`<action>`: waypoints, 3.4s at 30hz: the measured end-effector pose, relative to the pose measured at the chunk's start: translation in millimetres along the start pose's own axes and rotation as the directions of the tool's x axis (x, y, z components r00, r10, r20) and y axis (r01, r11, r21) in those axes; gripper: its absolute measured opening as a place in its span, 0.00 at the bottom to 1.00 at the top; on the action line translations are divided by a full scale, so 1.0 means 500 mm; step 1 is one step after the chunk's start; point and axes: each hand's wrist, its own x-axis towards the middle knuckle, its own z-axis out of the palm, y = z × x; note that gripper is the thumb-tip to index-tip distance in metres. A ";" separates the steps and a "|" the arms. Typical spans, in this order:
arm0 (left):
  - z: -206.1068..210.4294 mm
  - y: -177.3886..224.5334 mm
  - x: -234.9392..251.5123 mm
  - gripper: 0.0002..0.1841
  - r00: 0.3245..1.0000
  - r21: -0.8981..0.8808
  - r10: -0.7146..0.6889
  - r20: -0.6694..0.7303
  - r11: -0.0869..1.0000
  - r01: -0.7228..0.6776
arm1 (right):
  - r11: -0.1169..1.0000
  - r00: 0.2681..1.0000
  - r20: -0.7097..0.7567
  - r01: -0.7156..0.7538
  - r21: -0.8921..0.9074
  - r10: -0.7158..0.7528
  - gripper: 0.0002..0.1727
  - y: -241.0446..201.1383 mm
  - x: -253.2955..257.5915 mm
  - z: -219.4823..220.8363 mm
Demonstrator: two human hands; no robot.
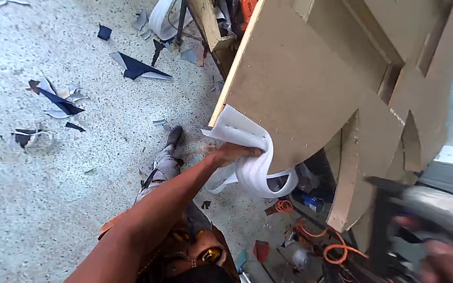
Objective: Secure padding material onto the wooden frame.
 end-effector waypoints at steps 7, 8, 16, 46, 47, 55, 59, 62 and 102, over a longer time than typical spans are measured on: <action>-0.001 0.024 -0.007 0.19 1.000 0.024 -0.002 0.005 1.000 0.002 | 0.657 0.911 0.313 0.412 -0.631 -0.271 0.26 -0.083 0.185 0.239; -0.001 0.021 -0.007 0.19 1.000 0.027 -0.008 0.002 1.000 0.008 | 0.628 0.905 0.328 0.424 -0.653 -0.270 0.27 -0.073 0.203 0.247; -0.002 0.018 -0.009 0.17 1.000 0.011 -0.016 -0.003 1.000 0.016 | 0.707 0.947 0.257 0.316 -0.633 -0.193 0.20 0.025 0.240 0.242; -0.051 0.032 -0.106 0.19 0.955 0.525 -0.066 -0.288 0.823 0.215 | 0.992 0.997 0.011 -0.079 0.102 0.079 0.18 0.107 0.026 0.305; -0.054 0.053 -0.147 0.21 0.945 0.670 -0.012 -0.326 0.703 0.240 | 0.977 0.993 -0.033 -0.102 0.187 0.110 0.17 0.117 -0.003 0.312; 0.198 0.178 -0.225 0.10 0.822 0.844 -0.243 0.515 -0.025 -0.536 | 0.832 0.842 -0.290 -0.285 0.477 0.455 0.16 0.253 -0.225 0.482; 0.349 0.044 -0.080 0.32 0.530 0.515 -0.762 0.373 -0.305 -0.801 | 0.740 0.706 -0.393 -0.275 0.614 0.589 0.18 0.257 -0.331 0.563; 0.403 -0.087 -0.053 0.35 0.472 0.264 -0.848 -0.241 -0.526 -0.809 | 0.631 0.599 -0.431 -0.166 0.758 0.675 0.20 0.252 -0.418 0.622; 0.392 0.082 0.358 0.18 0.851 0.900 -0.434 0.296 -0.172 -0.401 | 0.083 0.829 -0.383 0.384 0.920 0.409 0.14 0.301 0.077 0.639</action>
